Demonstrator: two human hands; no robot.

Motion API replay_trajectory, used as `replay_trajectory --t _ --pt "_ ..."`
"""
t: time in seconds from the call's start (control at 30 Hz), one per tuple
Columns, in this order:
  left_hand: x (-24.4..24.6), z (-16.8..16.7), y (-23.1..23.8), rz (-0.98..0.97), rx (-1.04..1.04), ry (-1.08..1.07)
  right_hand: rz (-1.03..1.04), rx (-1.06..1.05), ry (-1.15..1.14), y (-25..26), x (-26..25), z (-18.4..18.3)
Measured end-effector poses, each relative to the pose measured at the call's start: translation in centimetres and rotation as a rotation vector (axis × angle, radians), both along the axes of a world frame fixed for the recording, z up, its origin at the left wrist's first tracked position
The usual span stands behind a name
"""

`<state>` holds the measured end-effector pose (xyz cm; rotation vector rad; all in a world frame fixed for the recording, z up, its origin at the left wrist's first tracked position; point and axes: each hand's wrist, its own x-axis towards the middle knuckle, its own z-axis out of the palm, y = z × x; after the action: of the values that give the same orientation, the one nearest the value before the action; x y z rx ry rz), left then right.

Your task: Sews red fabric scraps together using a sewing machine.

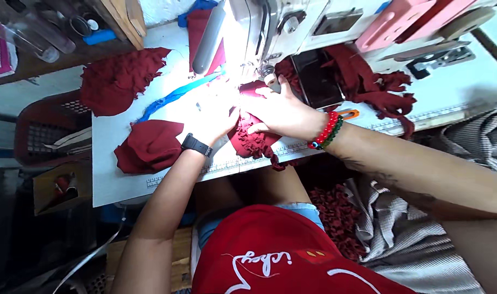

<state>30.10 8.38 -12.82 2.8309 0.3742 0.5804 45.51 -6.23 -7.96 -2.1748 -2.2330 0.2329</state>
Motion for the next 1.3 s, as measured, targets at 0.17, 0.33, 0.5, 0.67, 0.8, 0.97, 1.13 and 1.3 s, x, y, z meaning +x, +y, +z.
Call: replay_trajectory --t 0.17,0.33,0.5,0.67,0.8,0.97,1.13,1.3 --pt "0.2 0.1 0.1 0.028 -0.048 0.032 -0.008 -0.007 -0.007 0.0 0.3 -0.4" --pt "1.1 0.2 1.0 0.109 -0.04 0.094 -0.043 -0.029 0.035 0.8 0.7 0.0" --pt "2.1 0.2 2.0 0.198 0.002 0.118 -0.082 0.011 0.062 1.9 1.7 -1.4" --pt "1.4 0.8 1.6 0.224 -0.052 0.046 -0.097 0.096 -0.013 1.0 0.7 -1.5" --pt "0.3 0.7 0.3 0.081 -0.093 -0.025 -0.072 0.157 -0.024 0.6 0.6 -2.2" --pt "0.4 0.1 0.3 0.017 -0.084 -0.005 -0.061 0.121 -0.05 1.0 0.7 -1.8" --pt "0.8 0.0 0.2 0.097 -0.122 0.045 -0.039 0.106 -0.079 1.2 0.9 -2.0" --pt "1.4 -0.1 0.9 0.213 -0.133 0.054 -0.098 0.063 -0.06 2.3 1.5 -2.4"
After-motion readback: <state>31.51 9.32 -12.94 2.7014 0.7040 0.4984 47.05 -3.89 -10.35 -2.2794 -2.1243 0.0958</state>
